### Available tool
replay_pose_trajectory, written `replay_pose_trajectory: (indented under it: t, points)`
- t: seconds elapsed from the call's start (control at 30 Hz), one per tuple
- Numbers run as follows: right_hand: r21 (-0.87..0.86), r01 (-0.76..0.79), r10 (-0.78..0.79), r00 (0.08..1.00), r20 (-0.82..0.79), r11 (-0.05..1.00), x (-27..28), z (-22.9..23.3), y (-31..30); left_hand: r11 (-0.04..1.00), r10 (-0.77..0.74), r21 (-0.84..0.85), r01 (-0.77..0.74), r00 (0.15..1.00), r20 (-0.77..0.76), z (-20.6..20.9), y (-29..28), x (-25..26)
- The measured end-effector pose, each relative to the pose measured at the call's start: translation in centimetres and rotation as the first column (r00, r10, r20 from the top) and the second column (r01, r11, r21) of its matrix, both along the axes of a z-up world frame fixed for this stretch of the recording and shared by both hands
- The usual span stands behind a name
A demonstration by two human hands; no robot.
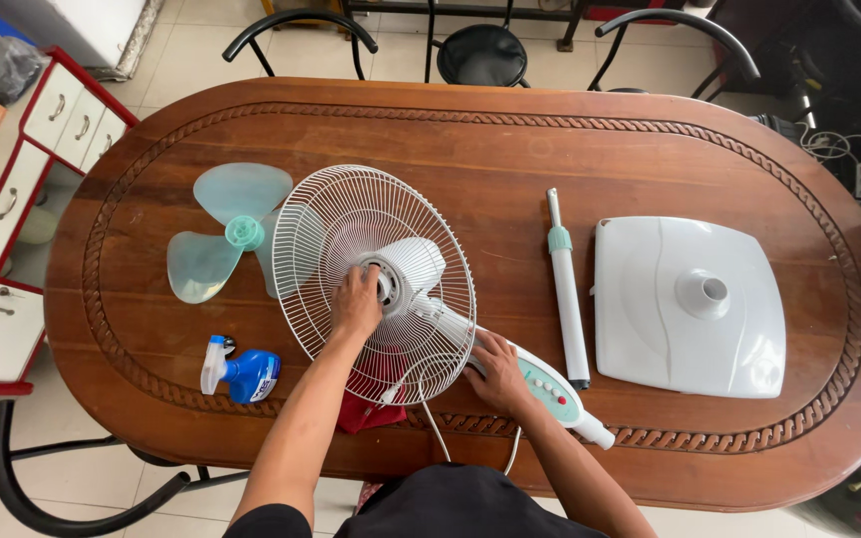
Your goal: The person disassembles a standing electric fan on a wooden table. They remove the base, detach the neck, unscrew the front grille, remove the fan blades, and then remove the rear grille and motor housing components. A red cloth and spray bottle are present but not used during disassembly.
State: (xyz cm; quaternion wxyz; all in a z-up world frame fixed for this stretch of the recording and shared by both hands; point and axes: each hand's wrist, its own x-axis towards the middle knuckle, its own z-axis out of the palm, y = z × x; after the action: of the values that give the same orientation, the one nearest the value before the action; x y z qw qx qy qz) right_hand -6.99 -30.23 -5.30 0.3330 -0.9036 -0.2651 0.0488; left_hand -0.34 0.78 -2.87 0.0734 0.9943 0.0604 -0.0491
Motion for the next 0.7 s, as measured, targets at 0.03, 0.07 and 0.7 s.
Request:
replay_pose_trajectory:
  t: [0.03,0.07,0.7]
  points:
    - [0.005,0.0,0.0,1.0,0.01,1.0,0.0,0.0,0.1,0.999,0.023,-0.029,-0.024,0.999,-0.036,0.1,0.1,0.3]
    - [0.01,0.003,-0.003,1.0,0.019,1.0,-0.1,0.1,0.1,0.997,0.043,-0.058,-0.047,0.996,-0.073,0.4,0.1,0.5]
    - [0.052,0.013,-0.014,1.0,0.019,0.999,-0.3,0.8,0.0,0.521,0.365,-0.549,-0.654,0.752,-0.549,-0.7,2.4,2.8]
